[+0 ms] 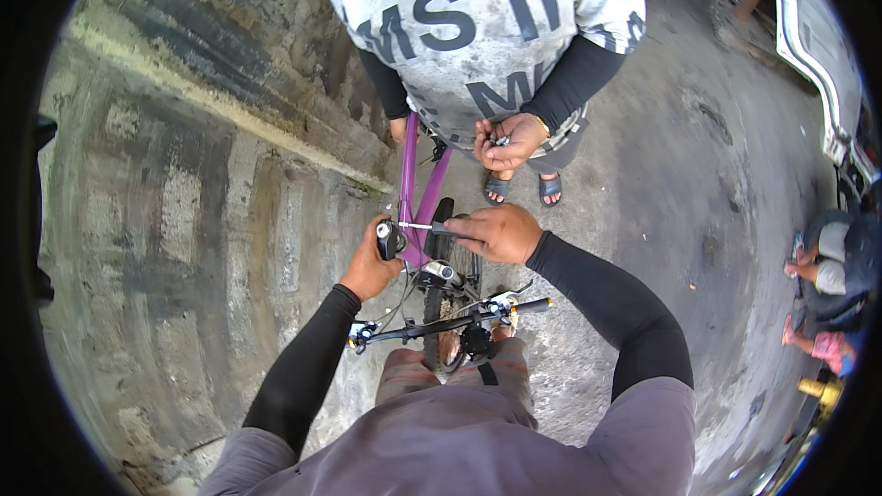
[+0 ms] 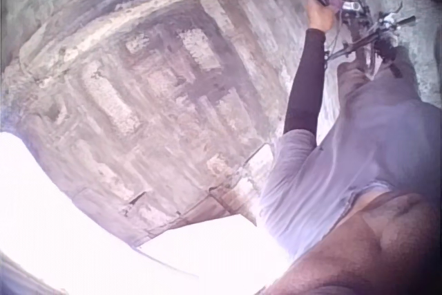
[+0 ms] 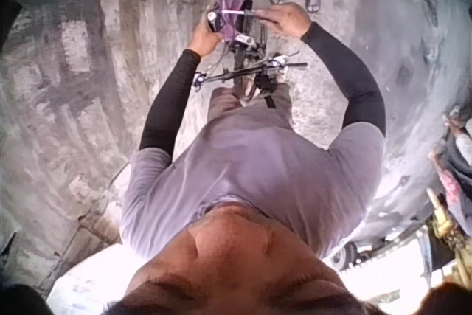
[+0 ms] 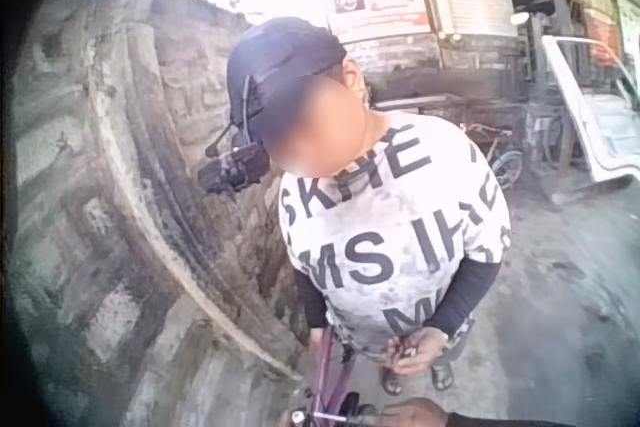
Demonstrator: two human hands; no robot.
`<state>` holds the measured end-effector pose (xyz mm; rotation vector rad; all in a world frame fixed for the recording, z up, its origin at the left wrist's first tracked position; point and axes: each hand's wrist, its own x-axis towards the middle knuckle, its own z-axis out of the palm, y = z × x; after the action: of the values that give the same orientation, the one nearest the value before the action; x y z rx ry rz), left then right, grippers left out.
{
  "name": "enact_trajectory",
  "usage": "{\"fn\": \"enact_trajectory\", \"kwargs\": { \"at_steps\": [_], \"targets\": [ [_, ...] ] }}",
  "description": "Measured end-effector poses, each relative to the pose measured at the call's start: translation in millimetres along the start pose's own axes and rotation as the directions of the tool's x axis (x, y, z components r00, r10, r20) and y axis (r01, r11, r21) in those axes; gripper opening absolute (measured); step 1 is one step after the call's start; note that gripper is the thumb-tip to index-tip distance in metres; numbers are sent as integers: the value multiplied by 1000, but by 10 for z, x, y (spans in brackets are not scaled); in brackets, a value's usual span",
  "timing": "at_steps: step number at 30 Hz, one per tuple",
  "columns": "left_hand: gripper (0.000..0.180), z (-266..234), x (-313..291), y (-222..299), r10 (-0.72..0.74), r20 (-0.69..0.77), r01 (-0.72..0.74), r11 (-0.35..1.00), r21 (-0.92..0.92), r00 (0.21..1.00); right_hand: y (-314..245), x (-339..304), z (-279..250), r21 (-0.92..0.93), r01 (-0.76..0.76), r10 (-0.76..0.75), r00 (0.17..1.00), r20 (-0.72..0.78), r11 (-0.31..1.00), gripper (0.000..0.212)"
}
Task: The person uses a screwdriver to adjust the handlebar stem and stem cap on a purple bicycle while another person holds the bike. The person then moves to a blue bicycle and adjusts the handlebar stem cap.
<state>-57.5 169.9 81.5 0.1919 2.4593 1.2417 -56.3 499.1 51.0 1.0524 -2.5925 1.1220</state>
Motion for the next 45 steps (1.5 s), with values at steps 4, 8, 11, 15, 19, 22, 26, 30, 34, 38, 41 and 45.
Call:
{"fn": "enact_trajectory", "kwargs": {
  "at_steps": [4,8,11,15,19,22,26,30,34,38,41,45],
  "targets": [
    [87,-9,29,136,9,-5,-9,999,45,1000,184,53,-254,-401,261,-211,964,164,878,64],
    [87,70,-51,134,-5,-80,14,994,105,997,-72,-33,-99,-225,-203,146,958,-247,953,72],
    [88,107,-15,138,-18,-53,22,998,64,998,-101,-201,119,42,-376,375,896,-238,926,74],
    [82,-1,110,257,105,-51,-96,985,146,993,-245,-258,103,-218,-332,240,901,-362,918,65],
    [40,-2,402,527,308,128,-334,868,367,943,-277,-269,269,31,-559,515,739,-435,828,84],
    [21,8,463,534,319,166,-359,837,412,933,-454,-162,432,734,-482,838,502,-216,478,85],
    [20,49,521,507,265,179,-307,912,272,947,-684,125,953,841,529,916,384,-116,-115,61],
    [21,0,621,566,193,234,-241,950,198,953,-738,475,1081,713,701,990,115,-88,-18,25],
    [23,-268,972,529,289,572,-524,796,301,768,-646,568,1101,705,709,980,146,-132,-11,26],
    [26,-269,1325,525,152,775,-657,643,395,614,-701,514,1127,757,651,955,254,-155,-50,37],
    [29,-298,1361,821,-28,817,-624,632,460,575,-887,645,1039,814,580,991,125,-51,-31,39],
    [30,-337,1347,874,-12,820,-694,527,491,572,-785,842,1126,816,575,998,-18,-55,55,31]
  ]
}}
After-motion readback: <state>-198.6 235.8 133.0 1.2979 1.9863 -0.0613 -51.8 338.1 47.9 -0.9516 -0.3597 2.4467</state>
